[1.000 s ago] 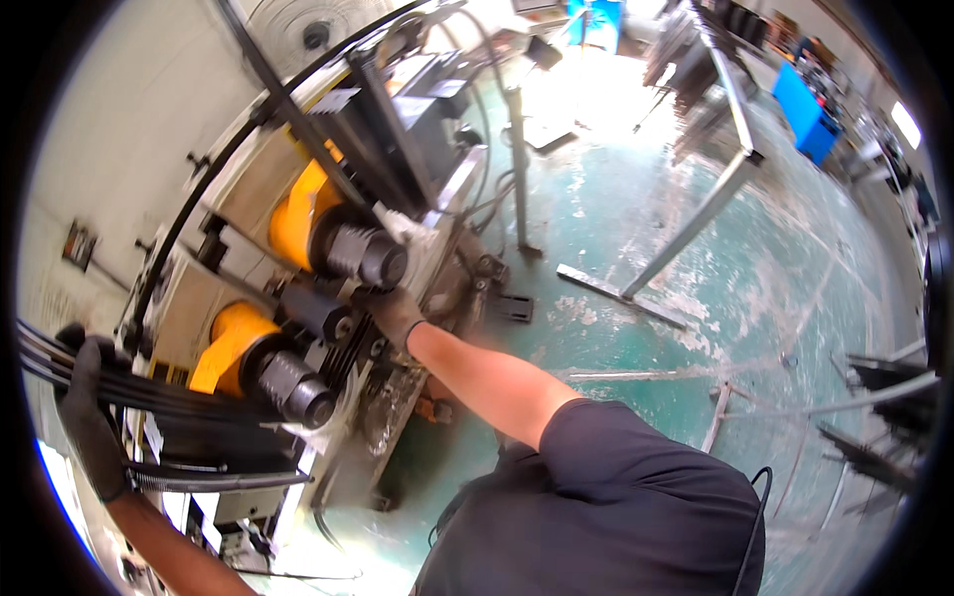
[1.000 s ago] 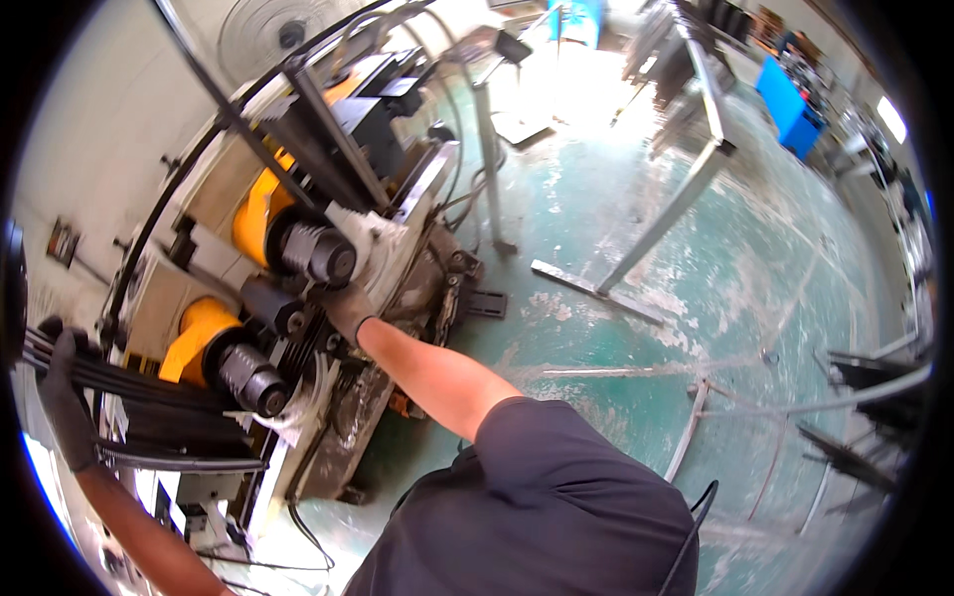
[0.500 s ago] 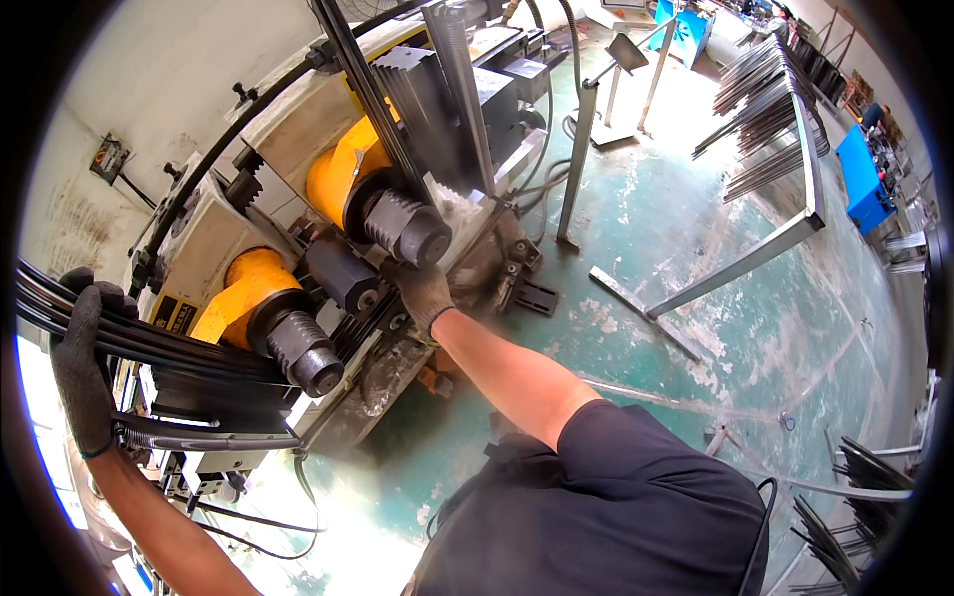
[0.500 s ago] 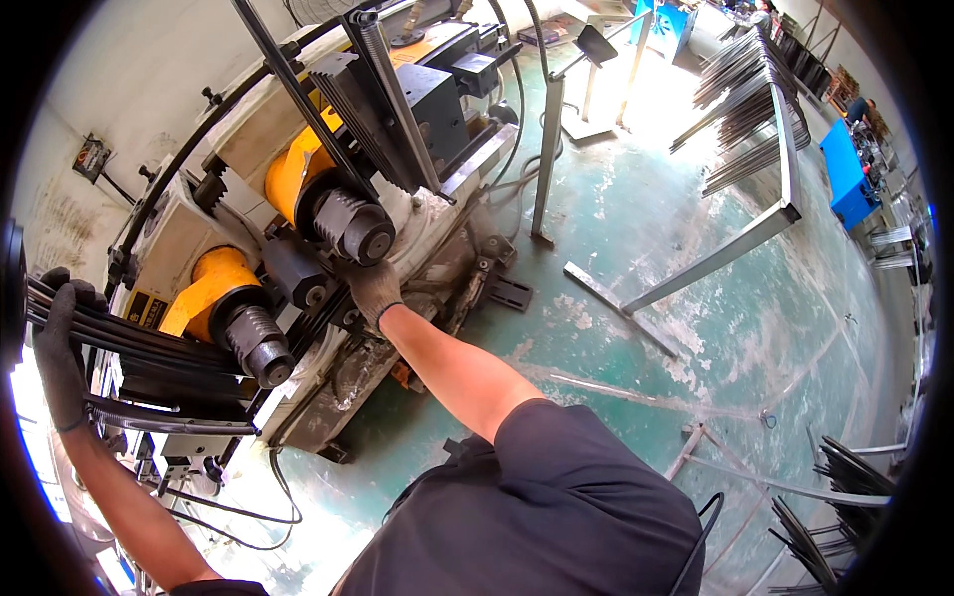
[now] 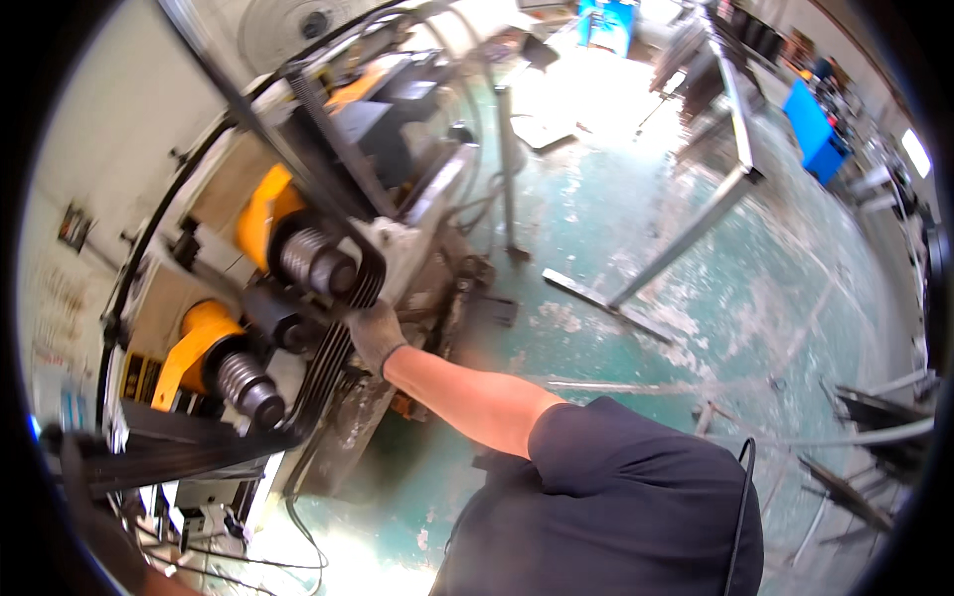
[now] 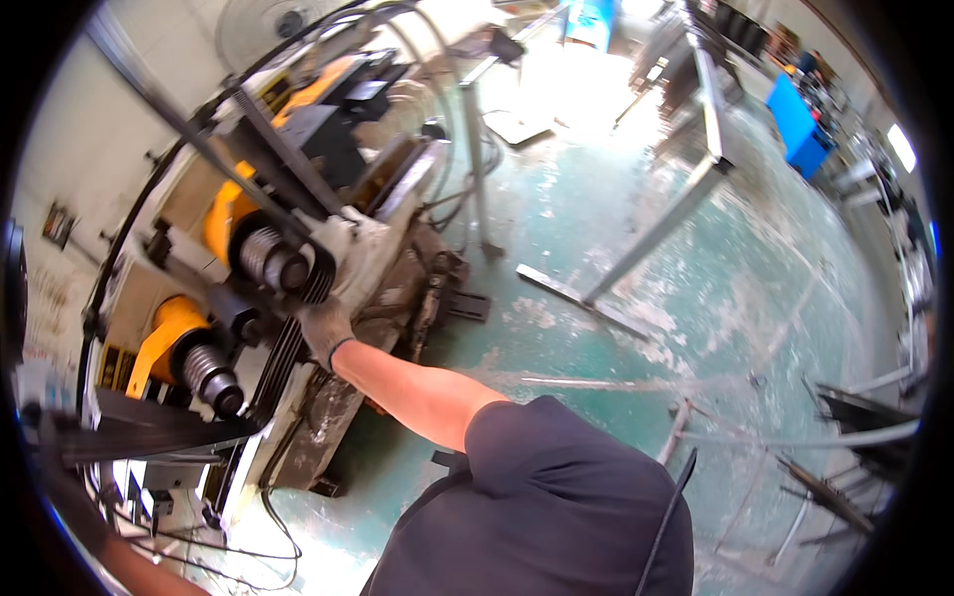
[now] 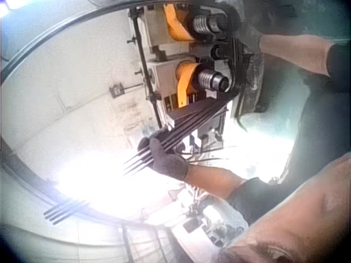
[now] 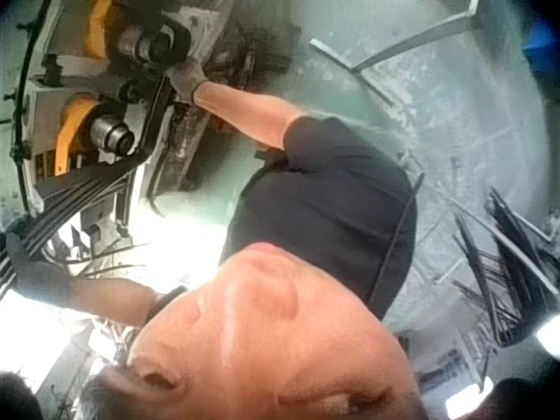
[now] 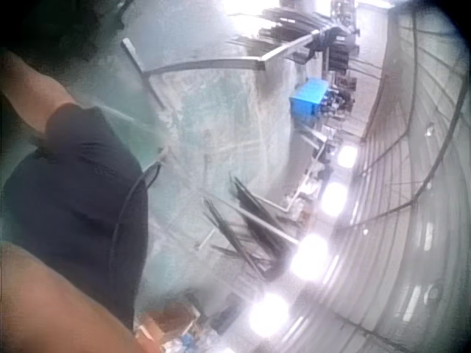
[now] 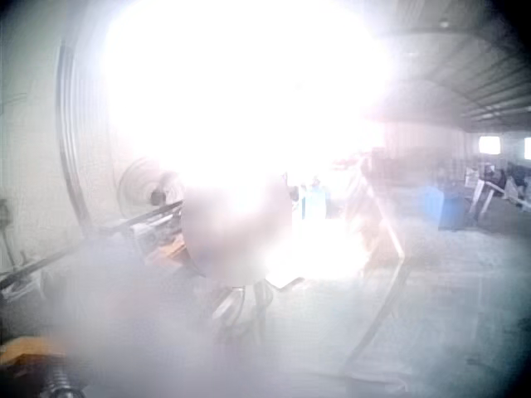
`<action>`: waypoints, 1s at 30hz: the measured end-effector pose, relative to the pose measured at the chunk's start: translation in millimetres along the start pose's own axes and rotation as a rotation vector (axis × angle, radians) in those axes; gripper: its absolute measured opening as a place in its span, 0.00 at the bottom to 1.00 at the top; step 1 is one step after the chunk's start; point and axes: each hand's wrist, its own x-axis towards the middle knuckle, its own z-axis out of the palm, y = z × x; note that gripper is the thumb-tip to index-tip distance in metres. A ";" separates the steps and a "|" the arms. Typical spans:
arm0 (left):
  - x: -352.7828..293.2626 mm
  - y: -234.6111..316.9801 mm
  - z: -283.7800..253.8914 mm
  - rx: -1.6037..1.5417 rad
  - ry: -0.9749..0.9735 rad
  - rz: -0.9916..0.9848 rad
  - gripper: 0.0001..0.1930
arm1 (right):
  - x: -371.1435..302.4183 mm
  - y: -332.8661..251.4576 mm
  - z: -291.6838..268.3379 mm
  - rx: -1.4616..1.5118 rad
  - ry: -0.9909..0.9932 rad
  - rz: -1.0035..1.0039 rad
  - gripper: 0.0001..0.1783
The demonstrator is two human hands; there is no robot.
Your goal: The person repeatedly feeds bundles of straight metal rods into a bending machine, operates the lever to bend them, and then removes the bent rods to place them on a nearby rack. The process is repeated continuously throughout the clip.
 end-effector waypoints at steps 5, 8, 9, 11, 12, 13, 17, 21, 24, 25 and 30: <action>-110.9 60.5 67.1 -0.513 0.006 0.129 0.13 | -56.9 -22.8 -149.0 0.028 0.223 -0.183 0.14; -169.4 67.4 95.9 -0.789 -0.033 -0.011 0.16 | -79.3 -33.3 -291.2 0.030 0.436 -0.036 0.12; -185.4 59.0 100.0 -0.947 0.078 -0.158 0.17 | -90.0 -49.8 -330.6 0.188 0.468 -0.162 0.12; -217.4 54.1 123.6 -1.011 0.214 -0.382 0.18 | -116.0 -112.2 -390.9 -0.250 0.767 -0.160 0.15; -230.0 56.0 150.6 -0.933 0.205 -0.453 0.19 | -108.7 -110.6 -465.4 -0.162 0.801 -0.314 0.17; -254.3 29.0 172.7 -0.872 0.050 -0.518 0.17 | -119.6 -144.7 -481.6 -0.096 0.905 -0.402 0.18; -341.5 71.5 302.5 -1.257 -0.376 -0.822 0.17 | -142.9 -251.4 -629.9 -0.648 1.185 -0.523 0.17; -407.4 146.3 410.6 -1.612 -0.457 -1.329 0.18 | -114.4 -350.1 -703.1 -0.976 1.272 -0.523 0.19; -428.4 189.7 492.4 -1.417 -0.667 -1.653 0.17 | -75.2 -400.2 -774.2 -1.128 1.247 -0.346 0.19; -426.8 204.2 509.9 -1.268 -0.760 -1.725 0.17 | -61.0 -411.0 -790.2 -1.175 1.228 -0.296 0.19; -394.0 280.9 539.3 -1.176 -0.740 -1.316 0.21 | 55.4 -447.9 -903.4 -1.320 1.207 -0.342 0.19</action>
